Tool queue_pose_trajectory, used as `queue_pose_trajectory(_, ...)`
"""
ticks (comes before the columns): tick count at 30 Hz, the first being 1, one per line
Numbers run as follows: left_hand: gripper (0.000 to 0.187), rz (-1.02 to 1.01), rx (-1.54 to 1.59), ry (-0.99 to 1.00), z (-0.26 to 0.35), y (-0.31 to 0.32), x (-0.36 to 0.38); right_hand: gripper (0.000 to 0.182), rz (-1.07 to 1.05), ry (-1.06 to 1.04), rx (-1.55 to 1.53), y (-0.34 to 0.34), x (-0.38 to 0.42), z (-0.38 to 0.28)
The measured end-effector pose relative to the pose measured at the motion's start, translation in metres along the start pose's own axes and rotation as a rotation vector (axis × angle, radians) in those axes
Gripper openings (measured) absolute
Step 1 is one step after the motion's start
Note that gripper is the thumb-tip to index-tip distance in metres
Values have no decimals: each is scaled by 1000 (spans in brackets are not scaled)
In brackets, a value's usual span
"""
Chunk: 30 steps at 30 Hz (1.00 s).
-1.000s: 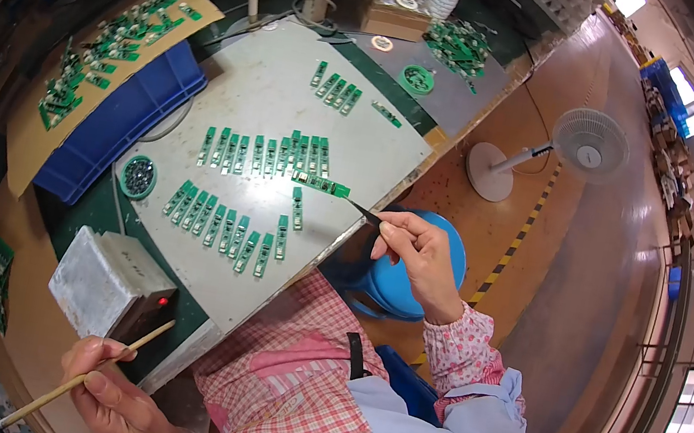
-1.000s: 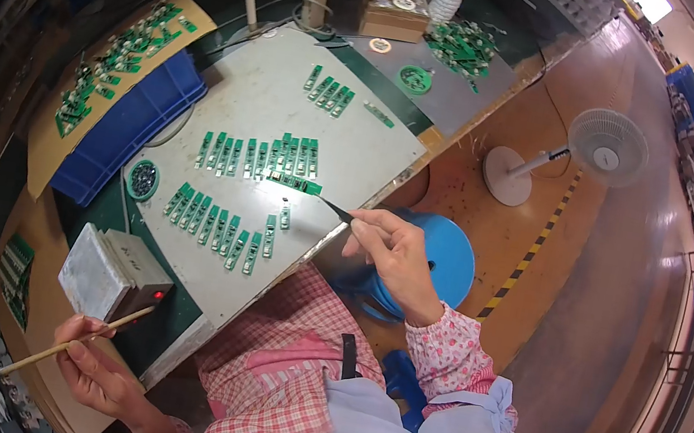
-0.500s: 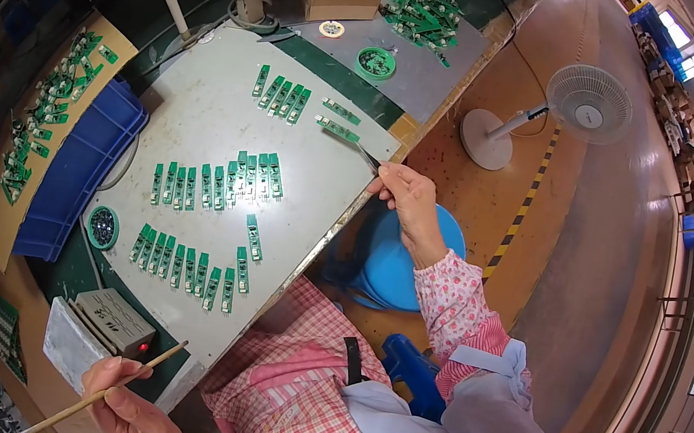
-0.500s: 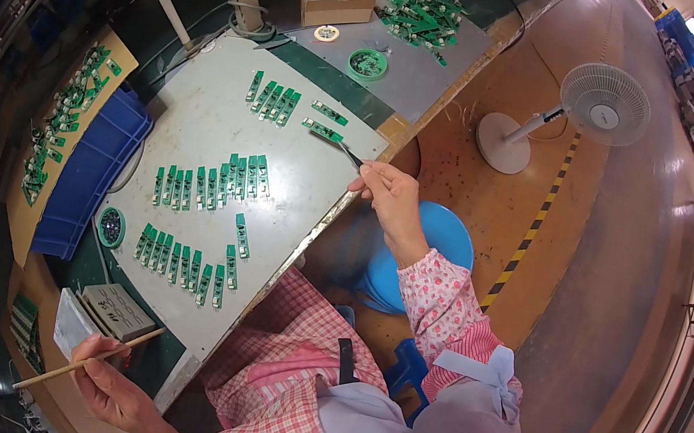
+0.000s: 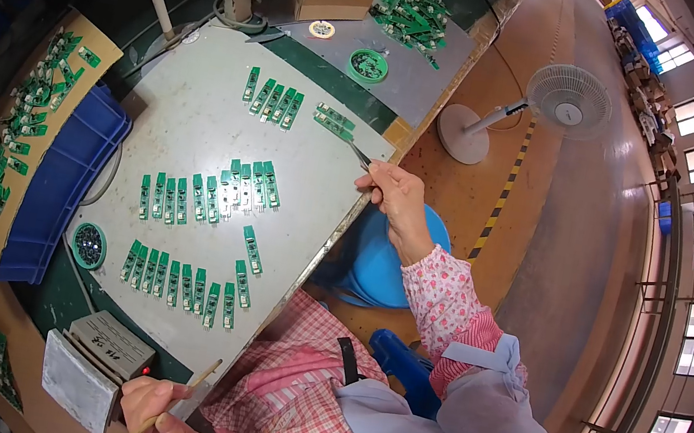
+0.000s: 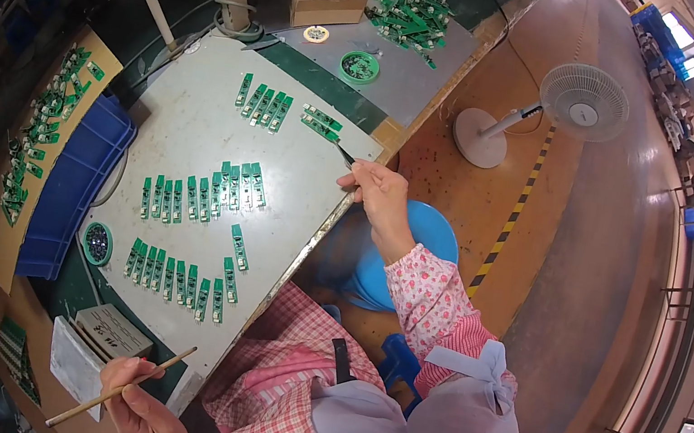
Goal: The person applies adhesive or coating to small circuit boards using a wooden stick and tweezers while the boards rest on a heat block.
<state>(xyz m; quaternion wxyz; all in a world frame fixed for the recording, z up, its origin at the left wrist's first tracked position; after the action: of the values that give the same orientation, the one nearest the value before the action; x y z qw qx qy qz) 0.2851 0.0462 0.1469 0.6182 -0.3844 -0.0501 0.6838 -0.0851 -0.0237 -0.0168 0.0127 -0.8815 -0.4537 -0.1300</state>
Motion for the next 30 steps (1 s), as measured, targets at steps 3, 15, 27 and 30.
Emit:
queue_pose_trajectory(3,29,50,28,118,8,0,-10,30,-11,2,22,0,-1,1)
queue_pose_trajectory(15,32,17,15,166,9,4,-9,31,-16,34,129,-1,-6,-2)
queue_pose_trajectory(27,29,-49,-26,217,21,25,-9,26,-20,-55,230,-27,2,-10)
queue_pose_trajectory(30,27,-78,25,222,20,39,-8,19,51,-325,319,-23,-11,-11)
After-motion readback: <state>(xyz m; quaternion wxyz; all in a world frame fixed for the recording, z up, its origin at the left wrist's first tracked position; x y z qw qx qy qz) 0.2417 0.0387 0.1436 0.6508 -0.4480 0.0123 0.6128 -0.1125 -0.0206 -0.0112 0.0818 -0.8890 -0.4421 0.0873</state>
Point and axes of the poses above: each hand's wrist, its own x-axis away from the middle knuckle, its own y-axis out of the palm, z = x × y, the point moved 6 cm from there along -x, towards the middle knuckle, and after that the axes turned 4 degrees about -x, right-handed, at the moved point
